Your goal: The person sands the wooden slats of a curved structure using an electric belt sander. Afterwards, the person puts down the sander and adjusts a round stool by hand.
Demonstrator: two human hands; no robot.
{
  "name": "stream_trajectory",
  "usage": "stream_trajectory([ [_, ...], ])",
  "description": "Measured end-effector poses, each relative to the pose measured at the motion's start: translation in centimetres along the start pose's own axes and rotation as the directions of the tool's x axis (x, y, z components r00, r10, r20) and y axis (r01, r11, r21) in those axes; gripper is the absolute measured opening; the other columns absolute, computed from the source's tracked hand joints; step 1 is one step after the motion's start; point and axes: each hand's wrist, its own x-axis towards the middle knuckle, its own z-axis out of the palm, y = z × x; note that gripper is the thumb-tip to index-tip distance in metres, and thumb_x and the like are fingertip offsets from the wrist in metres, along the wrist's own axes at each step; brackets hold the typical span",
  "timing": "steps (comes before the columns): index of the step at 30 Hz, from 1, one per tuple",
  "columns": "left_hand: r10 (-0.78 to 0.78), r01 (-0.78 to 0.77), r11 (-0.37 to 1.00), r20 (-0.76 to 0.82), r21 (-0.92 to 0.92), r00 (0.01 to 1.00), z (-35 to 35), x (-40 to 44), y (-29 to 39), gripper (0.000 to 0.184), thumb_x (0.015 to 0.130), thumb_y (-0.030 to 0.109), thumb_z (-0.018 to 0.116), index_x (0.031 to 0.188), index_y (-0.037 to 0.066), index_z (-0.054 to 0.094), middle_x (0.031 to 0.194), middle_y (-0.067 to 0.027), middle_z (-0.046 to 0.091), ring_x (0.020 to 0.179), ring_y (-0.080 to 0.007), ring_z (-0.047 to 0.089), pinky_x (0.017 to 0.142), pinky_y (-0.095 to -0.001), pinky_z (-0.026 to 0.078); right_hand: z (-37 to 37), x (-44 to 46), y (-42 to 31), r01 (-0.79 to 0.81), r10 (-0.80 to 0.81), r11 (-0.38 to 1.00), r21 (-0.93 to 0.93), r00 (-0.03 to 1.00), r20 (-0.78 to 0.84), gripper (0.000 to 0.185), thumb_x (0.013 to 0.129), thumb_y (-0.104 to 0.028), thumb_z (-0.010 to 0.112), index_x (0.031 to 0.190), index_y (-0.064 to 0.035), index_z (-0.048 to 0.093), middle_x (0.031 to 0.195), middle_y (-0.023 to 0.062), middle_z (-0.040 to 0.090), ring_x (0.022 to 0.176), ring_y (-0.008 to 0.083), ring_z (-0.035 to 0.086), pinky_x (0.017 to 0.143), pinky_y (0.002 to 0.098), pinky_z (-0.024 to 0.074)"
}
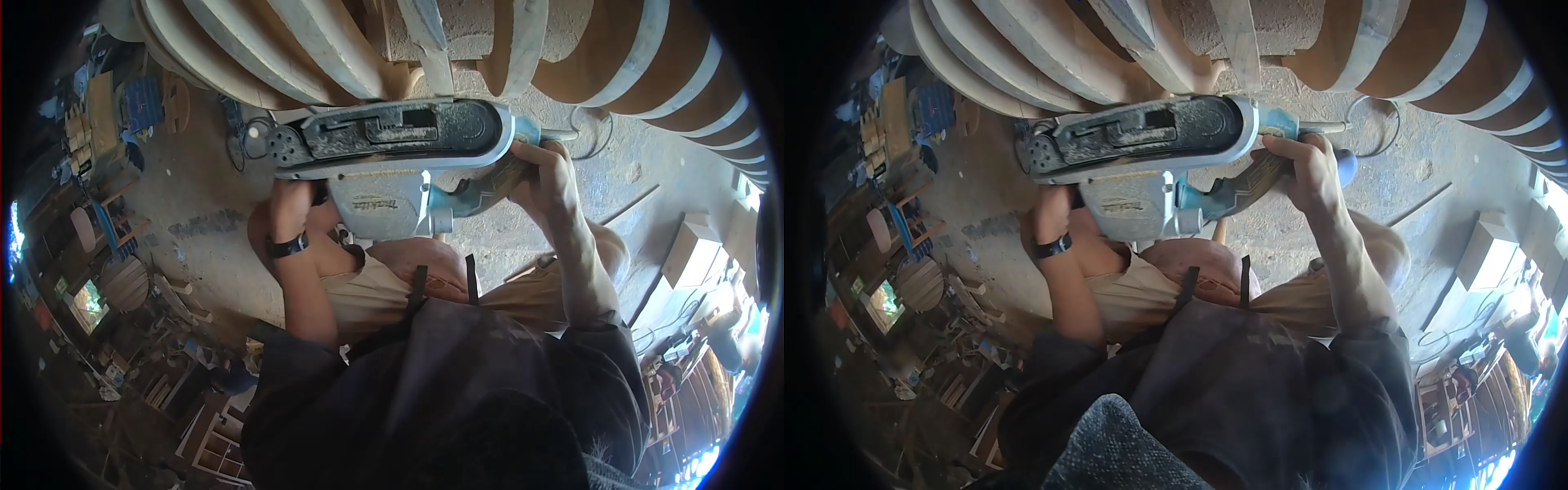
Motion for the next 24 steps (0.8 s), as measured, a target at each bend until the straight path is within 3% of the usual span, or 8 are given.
stream_trajectory([
  [4,-0.169,0.127,0.955,0.142,0.267,0.975,0.5,2.0,-4.1,0.037,0.093,0.018,0.052,0.125,-0.001,0.048,0.122,-0.007,0.052,0.105,-0.0147,0.049,0.092,-0.0299,0.041,0.7,1.0,-1.0,-0.366,0.536,0.487,0.793,0.842,0.059,0.016,0.079,0.006,0.055,0.092,0.0034,0.063,0.082,0.0149,0.066,0.07,0.0211,0.065,0.067,0.031,0.0529],
  [8,-0.198,0.17,0.969,0.158,0.177,0.967,-0.5,4.8,-11.0,0.037,0.092,0.015,0.052,0.126,0.0,0.048,0.124,-0.007,0.051,0.109,-0.0149,0.047,0.094,-0.0304,0.04,1.2,0.7,3.4,-0.578,0.766,0.133,0.805,0.575,0.287,0.017,0.079,0.008,0.053,0.094,0.0037,0.061,0.083,0.0163,0.066,0.069,0.0222,0.064,0.066,0.031,0.0518],
  [10,-0.229,0.199,0.959,0.134,0.203,0.964,0.6,4.7,-10.5,0.038,0.092,0.014,0.053,0.126,0.001,0.048,0.125,-0.0069,0.051,0.109,-0.0153,0.047,0.094,-0.0305,0.04,1.2,0.3,3.4,-0.032,0.053,0.986,0.162,0.99,-0.127,0.019,0.078,0.01,0.053,0.095,0.0027,0.058,0.083,0.0178,0.065,0.072,0.0227,0.064,0.066,0.0318,0.0519],
  [14,-0.168,0.115,0.903,0.093,0.414,0.981,1.6,4.9,-8.6,0.041,0.088,0.012,0.057,0.126,0.001,0.049,0.125,-0.0079,0.052,0.11,-0.017,0.048,0.093,-0.0299,0.04,2.9,0.2,6.4,-0.157,0.176,0.968,0.197,0.981,-0.084,0.02,0.078,0.01,0.05,0.095,0.0022,0.059,0.083,0.0181,0.065,0.076,0.0247,0.064,0.068,0.0326,0.0512],
  [16,-0.165,0.106,0.869,0.08,0.483,0.983,1.9,5.0,-8.0,0.042,0.086,0.011,0.058,0.126,0.0,0.05,0.124,-0.0086,0.053,0.109,-0.0169,0.049,0.093,-0.0292,0.04,2.6,2.1,2.9,-0.47,0.579,0.605,0.643,0.814,0.05,0.022,0.079,0.007,0.046,0.094,0.0039,0.062,0.084,0.0177,0.065,0.076,0.026,0.064,0.07,0.0325,0.0497],
  [19,-0.103,0.065,0.834,0.039,0.549,0.994,2.7,5.1,-7.7,0.037,0.082,0.008,0.059,0.118,-0.001,0.054,0.116,-0.0115,0.059,0.102,-0.0188,0.054,0.089,-0.0297,0.042,2.4,2.2,2.8,-0.625,0.732,0.473,0.621,0.671,0.118,0.025,0.079,0.004,0.043,0.091,0.006,0.064,0.085,0.017,0.066,0.077,0.027,0.064,0.073,0.0319,0.0481],
  [21,-0.04,0.029,0.836,0.008,0.549,0.999,3.2,5.1,-7.9,0.032,0.079,0.006,0.058,0.11,-0.003,0.058,0.108,-0.0137,0.063,0.097,-0.0209,0.058,0.085,-0.0309,0.044,3.0,0.7,6.4,-0.368,0.392,0.829,0.422,0.919,0.03,0.023,0.079,0.006,0.045,0.096,0.0036,0.061,0.084,0.0163,0.065,0.074,0.0262,0.064,0.069,0.0325,0.0496],
  [24,-0.051,0.068,0.867,-0.048,0.494,0.998,3.1,5.2,-8.2,0.033,0.078,0.004,0.058,0.11,-0.002,0.058,0.11,-0.0136,0.063,0.098,-0.0208,0.058,0.086,-0.0313,0.044,3.4,0.3,8.4,-0.029,0.041,0.985,0.169,0.997,-0.065,0.026,0.077,0.009,0.051,0.1,0.0005,0.056,0.084,0.0157,0.065,0.071,0.0254,0.064,0.064,0.0325,0.0507],
])
